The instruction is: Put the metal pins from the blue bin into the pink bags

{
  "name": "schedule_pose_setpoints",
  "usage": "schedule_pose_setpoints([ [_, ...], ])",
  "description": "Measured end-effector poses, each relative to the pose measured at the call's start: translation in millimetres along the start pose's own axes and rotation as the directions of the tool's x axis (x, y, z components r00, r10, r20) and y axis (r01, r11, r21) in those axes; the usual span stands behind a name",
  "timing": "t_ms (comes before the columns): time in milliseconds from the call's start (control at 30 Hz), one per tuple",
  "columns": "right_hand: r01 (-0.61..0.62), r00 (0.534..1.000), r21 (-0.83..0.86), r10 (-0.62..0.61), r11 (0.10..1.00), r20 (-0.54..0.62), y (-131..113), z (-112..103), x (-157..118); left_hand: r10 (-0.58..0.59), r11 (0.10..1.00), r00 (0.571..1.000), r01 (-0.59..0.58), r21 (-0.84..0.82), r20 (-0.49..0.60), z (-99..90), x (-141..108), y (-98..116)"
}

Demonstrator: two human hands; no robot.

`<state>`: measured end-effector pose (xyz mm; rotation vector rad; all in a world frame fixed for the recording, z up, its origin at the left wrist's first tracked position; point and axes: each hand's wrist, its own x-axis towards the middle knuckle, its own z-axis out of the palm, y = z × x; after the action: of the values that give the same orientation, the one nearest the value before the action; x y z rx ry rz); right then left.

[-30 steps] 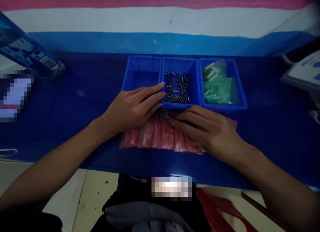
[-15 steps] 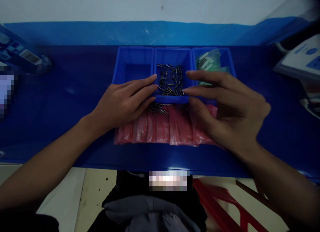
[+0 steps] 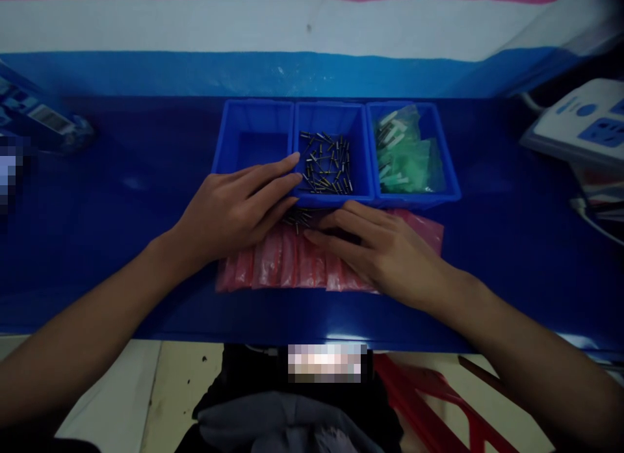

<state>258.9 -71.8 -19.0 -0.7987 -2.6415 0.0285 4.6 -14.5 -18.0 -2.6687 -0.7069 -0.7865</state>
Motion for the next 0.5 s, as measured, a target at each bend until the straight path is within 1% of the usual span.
schedule_pose_setpoints([
  [100,-0.001,1.0,-0.008,0.001,1.0,0.0,-0.2,-0.7,1.1,-0.008,1.0,1.0,0.008,-0.006,-0.002,0.4,0.4,-0.1],
  [233,0.013,0.999,-0.02,-0.012,1.0,0.046,-0.4,-0.5,3.2,-0.013,1.0,1.0,0.013,0.002,-0.002,0.0,0.0,-0.5],
  [333,0.023,0.998,-0.085,-0.018,0.996,0.055,-0.7,1.3,5.2,-0.01,1.0,1.0,0.01,-0.004,0.002,-0.8,-0.8,-0.4],
  [433,0.069,0.997,-0.174,-0.061,0.982,0.056,0.2,1.6,8.5,-0.044,0.999,0.999,0.044,-0.005,0.017,-1.5,-1.6,-0.2],
  [500,0.094,0.994,-0.185,-0.083,0.978,0.067,1.6,-1.1,11.4,-0.051,0.999,0.998,0.051,-0.007,0.027,-1.8,-2.3,-0.4],
])
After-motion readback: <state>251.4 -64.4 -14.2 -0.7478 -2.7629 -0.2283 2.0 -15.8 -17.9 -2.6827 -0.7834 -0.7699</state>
